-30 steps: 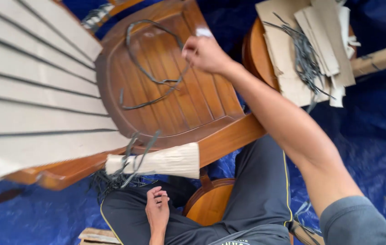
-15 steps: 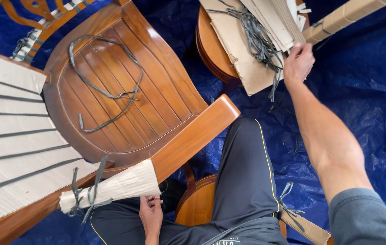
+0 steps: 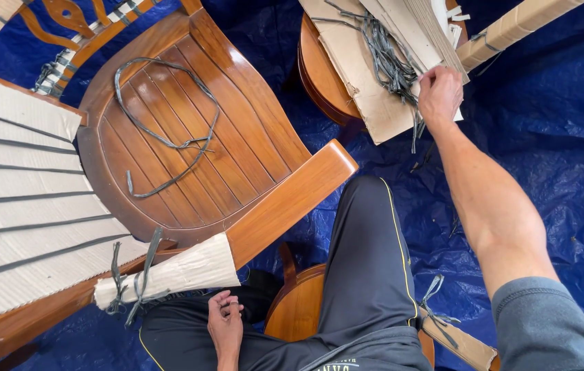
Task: Wrapping wooden chairs with cardboard strips and securing them with plastic ties for protection.
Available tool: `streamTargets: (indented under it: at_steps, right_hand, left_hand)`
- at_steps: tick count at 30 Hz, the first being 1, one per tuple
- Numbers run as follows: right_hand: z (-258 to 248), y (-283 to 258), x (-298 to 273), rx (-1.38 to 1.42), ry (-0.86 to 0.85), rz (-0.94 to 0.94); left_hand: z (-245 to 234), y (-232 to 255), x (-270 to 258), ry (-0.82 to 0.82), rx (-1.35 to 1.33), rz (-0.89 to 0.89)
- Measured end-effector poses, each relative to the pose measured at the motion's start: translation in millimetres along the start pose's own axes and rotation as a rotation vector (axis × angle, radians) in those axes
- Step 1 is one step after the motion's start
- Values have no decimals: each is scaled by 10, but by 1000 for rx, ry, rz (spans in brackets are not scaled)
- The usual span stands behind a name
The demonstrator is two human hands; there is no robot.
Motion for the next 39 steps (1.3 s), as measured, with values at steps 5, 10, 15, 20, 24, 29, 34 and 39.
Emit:
streamTargets:
  at_steps: [5, 10, 15, 20, 24, 29, 34, 39]
  right_hand:
    - [-454, -469, 275, 26, 198, -108]
    - [-973, -1308, 296, 441, 323, -227]
    - [-1454, -2713, -693, 1222, 157, -481]
    - [-1087, -3892, -2536, 1290, -174, -450]
    - [-562, -4146, -3784, 1092, -491, -611]
    - [-330, -3949, -4175, 885, -796, -509]
    - [-628, -3947, -3939, 909, -668, -695]
    - [-829, -3937, -3767, 1076, -750, -472]
  left_hand:
    - [4, -131, 75, 1, -31, 99]
    - [127, -69, 60, 6, -98, 258]
    - [292, 315, -260, -116, -381, 449]
    - [-126, 1444, -1193, -51, -364, 648]
    - [-459, 2040, -1779, -115, -312, 952]
    - [-444, 1803, -1728, 50, -305, 855]
    - [-350, 1880, -1800, 52, -144, 837]
    - [-333, 2076, -1993, 197, 161, 1023]
Point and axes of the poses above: each hand's wrist, its own x-axis towards the middle knuckle, its own z-axis out of the palm, y = z × x, the point moved 4 cm from there along x, towards the middle knuckle, and after that the axes turned 15 degrees about -y, right-handed, at the moved point
